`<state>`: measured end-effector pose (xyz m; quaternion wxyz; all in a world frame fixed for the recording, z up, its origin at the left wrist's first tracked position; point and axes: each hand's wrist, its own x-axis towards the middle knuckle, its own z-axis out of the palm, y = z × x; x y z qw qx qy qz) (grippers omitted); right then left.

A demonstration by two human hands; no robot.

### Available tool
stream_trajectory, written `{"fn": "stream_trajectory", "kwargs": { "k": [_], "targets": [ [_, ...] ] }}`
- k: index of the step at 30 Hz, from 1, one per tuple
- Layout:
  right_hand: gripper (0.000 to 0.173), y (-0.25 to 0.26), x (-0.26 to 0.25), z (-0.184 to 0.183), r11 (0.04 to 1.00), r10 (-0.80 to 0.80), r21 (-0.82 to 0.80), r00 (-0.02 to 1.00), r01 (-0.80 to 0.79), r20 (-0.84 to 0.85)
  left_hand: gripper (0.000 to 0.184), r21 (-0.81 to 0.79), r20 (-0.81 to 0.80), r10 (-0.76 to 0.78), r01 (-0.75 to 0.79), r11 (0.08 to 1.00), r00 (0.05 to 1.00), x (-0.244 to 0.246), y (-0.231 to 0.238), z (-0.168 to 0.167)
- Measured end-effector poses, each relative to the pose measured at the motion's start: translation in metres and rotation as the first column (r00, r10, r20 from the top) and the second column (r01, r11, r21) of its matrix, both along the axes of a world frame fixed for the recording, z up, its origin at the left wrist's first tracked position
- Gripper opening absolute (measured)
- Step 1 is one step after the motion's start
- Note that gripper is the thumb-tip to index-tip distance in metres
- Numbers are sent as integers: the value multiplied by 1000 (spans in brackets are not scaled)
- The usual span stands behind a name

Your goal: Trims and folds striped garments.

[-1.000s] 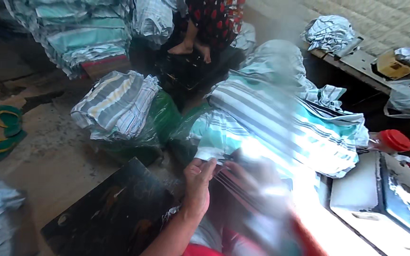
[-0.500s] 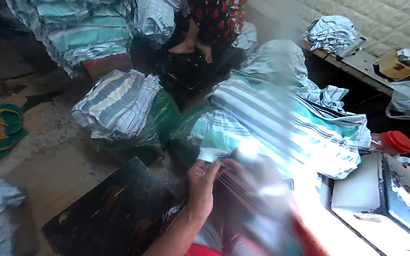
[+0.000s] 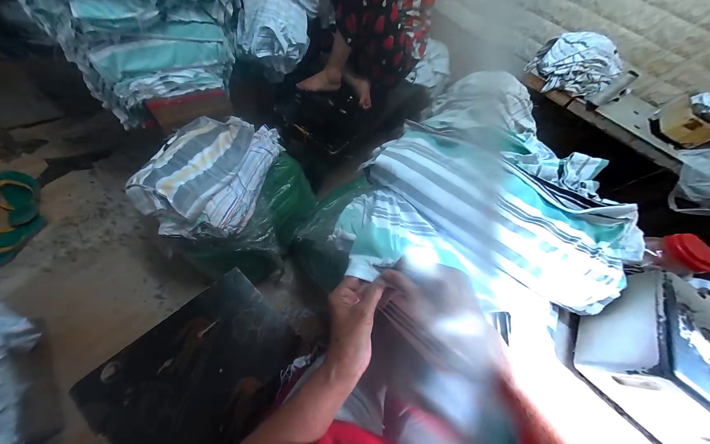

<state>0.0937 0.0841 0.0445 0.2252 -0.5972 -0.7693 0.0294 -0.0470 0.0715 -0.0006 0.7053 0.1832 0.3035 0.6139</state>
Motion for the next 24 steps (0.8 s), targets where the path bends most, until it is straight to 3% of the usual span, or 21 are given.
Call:
{"fn": "stream_trajectory", "kwargs": {
  "k": [2,4,6,9,11,15,18,21,24],
  "targets": [
    [47,-1,4,3,997,-6,-83,994,-3,-105,12,-4,20,-9,9,1000,1000,0,0,1],
    [62,-4,10,6,986,-14,-168,976,-23,-217,9,-23,31,-9,10,1000,999,-1,1,6],
    [69,-8,15,7,982,-16,-189,977,-25,-214,10,-34,50,-13,15,999,999,0,2,8],
    [39,-13,19,5,987,-10,-157,982,-20,-190,8,-44,81,-24,27,999,996,5,2,9],
    [25,-16,22,7,992,-20,-125,964,-14,-263,11,-48,144,-30,37,998,989,10,0,8],
    [13,-22,32,18,996,-38,-90,904,-1,-427,22,-56,280,-63,82,995,958,13,-4,7],
    [11,-30,43,20,996,-54,-82,932,27,-358,17,-45,252,-14,26,999,968,16,-7,4],
    [20,-28,47,15,982,-127,-172,954,82,-270,19,50,132,39,-46,998,990,20,-9,-2],
    [48,-31,49,12,983,-108,-165,984,84,-145,18,27,51,76,-78,997,996,21,-8,-1]
  ]
}}
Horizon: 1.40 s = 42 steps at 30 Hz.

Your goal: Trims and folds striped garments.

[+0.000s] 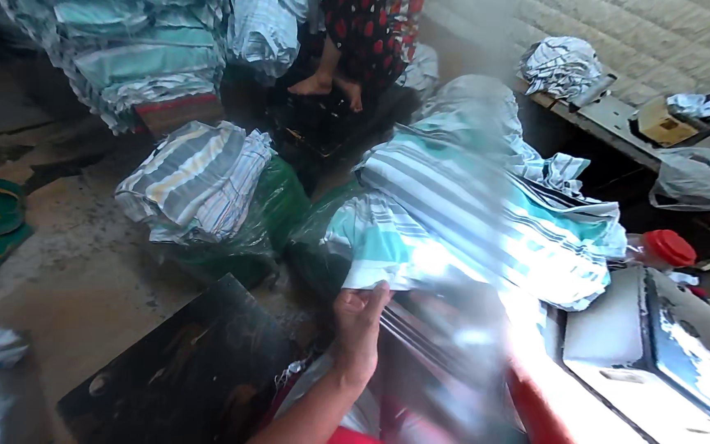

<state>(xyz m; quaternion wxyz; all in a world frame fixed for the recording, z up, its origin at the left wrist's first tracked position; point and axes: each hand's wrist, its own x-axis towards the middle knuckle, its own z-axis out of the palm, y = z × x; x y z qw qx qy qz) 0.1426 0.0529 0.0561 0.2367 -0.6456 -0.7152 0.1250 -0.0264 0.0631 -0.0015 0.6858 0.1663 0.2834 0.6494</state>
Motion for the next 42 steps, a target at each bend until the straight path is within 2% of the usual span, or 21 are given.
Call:
{"fn": "stream_trajectory", "kwargs": {
  "k": [2,5,10,16,23,30,35,38,42],
  "targets": [
    [62,-1,0,0,994,42,100,998,-47,55,17,2,-19,-4,4,1000,1000,-2,1,-1],
    [50,2,-5,5,978,110,167,989,-125,94,17,-16,-20,-6,5,1000,1000,-4,2,1],
    [46,7,-6,8,975,164,125,976,-182,146,14,-10,-8,-29,29,1000,1000,-6,4,4],
    [45,12,-7,7,969,165,154,972,-191,166,14,-17,-5,-45,45,999,999,-7,5,4],
    [47,18,-11,11,950,227,163,947,-267,227,13,-47,-71,-43,40,998,997,-6,4,6],
    [44,26,-15,12,929,295,152,923,-338,248,13,-5,-115,-35,34,999,993,-7,3,6],
    [38,28,-13,9,943,274,138,941,-303,197,15,-10,-98,-44,44,999,994,-8,4,5],
    [49,26,-9,8,956,253,106,951,-275,180,12,-39,-66,-71,69,997,995,-9,5,4],
    [49,24,-8,11,955,258,99,946,-281,198,8,-42,13,-103,103,994,995,-10,4,6]
  ]
}}
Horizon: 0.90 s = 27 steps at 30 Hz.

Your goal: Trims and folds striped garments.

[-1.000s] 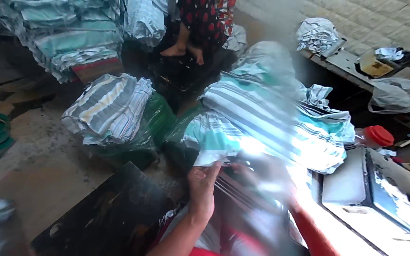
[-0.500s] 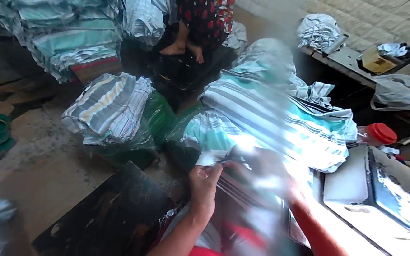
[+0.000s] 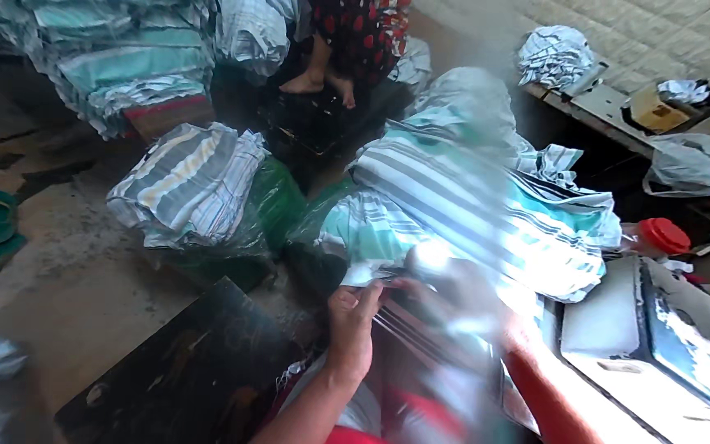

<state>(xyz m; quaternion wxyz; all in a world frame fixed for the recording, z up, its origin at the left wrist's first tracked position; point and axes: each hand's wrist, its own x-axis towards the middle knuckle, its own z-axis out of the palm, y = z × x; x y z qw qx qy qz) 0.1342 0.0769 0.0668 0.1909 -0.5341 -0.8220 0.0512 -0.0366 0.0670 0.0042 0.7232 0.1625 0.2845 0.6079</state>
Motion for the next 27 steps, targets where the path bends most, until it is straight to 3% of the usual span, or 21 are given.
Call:
{"fn": "stream_trajectory", "kwargs": {
  "k": [6,14,27],
  "targets": [
    [48,3,-5,3,998,46,34,999,-47,28,9,-95,140,-86,100,990,986,-4,0,7],
    [45,8,-7,16,992,118,31,986,-122,119,12,-90,225,-152,176,980,962,-1,-2,5],
    [46,2,-5,11,997,70,-29,997,-69,34,11,60,120,-129,122,991,984,9,-6,-8]
  ]
}}
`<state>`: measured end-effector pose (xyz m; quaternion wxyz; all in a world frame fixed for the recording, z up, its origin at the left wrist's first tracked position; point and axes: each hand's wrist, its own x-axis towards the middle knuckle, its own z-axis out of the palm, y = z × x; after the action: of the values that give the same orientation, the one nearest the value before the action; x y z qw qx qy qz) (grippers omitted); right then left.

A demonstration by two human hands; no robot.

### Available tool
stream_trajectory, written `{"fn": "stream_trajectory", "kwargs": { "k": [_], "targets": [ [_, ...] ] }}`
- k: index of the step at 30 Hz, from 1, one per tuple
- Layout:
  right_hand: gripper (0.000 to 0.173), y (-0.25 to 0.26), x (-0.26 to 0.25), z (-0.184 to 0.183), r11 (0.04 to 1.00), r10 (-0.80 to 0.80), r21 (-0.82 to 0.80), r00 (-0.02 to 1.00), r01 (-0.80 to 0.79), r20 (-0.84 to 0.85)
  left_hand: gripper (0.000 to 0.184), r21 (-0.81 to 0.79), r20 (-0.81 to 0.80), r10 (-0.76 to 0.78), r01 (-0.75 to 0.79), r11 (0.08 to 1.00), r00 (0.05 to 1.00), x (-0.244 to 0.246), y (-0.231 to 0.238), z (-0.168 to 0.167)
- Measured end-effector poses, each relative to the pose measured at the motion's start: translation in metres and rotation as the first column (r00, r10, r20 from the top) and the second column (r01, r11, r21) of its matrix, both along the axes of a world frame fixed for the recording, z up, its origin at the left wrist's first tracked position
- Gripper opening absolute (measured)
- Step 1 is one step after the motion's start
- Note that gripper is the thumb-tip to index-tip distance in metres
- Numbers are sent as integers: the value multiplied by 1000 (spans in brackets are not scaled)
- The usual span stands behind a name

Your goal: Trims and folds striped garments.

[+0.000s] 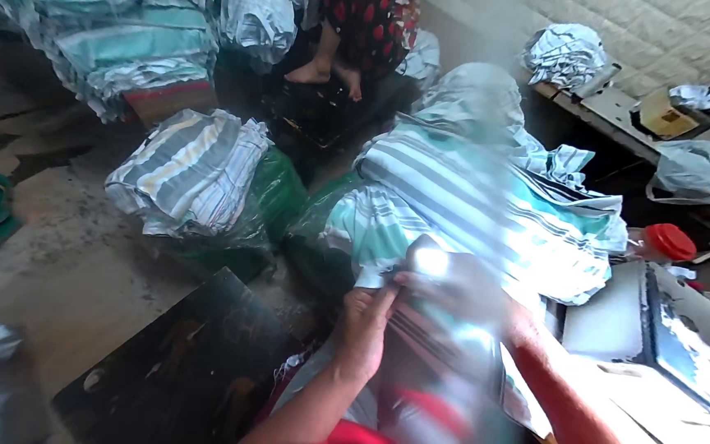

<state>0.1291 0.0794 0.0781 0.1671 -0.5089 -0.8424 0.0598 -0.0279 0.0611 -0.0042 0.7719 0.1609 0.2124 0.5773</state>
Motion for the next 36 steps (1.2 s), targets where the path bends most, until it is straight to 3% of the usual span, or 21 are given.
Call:
{"fn": "stream_trajectory", "kwargs": {
  "k": [8,13,18,23,27,31,33,35,36],
  "targets": [
    [44,2,-5,-3,999,-16,32,999,15,40,12,26,-36,38,-37,999,999,4,-2,-3],
    [47,-2,0,0,999,-38,1,999,38,-38,11,8,19,21,-21,1000,1000,4,-1,-3],
    [66,-11,11,2,999,-18,-37,992,13,-121,13,-69,64,-6,11,998,998,0,-3,5],
    [28,-7,20,-16,998,-54,8,990,55,-131,10,-75,94,9,-2,997,995,3,-2,2],
    [22,-16,19,-8,987,-149,29,965,159,-216,11,-130,131,59,-42,991,990,2,-3,6],
    [21,-26,16,-3,973,-206,83,974,214,-99,12,-185,147,130,-101,978,981,5,-6,11],
    [31,-26,15,-5,972,-199,114,979,204,-51,12,-159,121,140,-120,980,983,8,-7,9],
    [60,-23,18,-7,976,-182,112,981,188,-60,13,-106,100,144,-134,985,985,9,-6,7],
    [65,-21,18,-6,978,-166,116,984,174,-69,13,-90,93,142,-134,987,985,9,-5,7]
  ]
}}
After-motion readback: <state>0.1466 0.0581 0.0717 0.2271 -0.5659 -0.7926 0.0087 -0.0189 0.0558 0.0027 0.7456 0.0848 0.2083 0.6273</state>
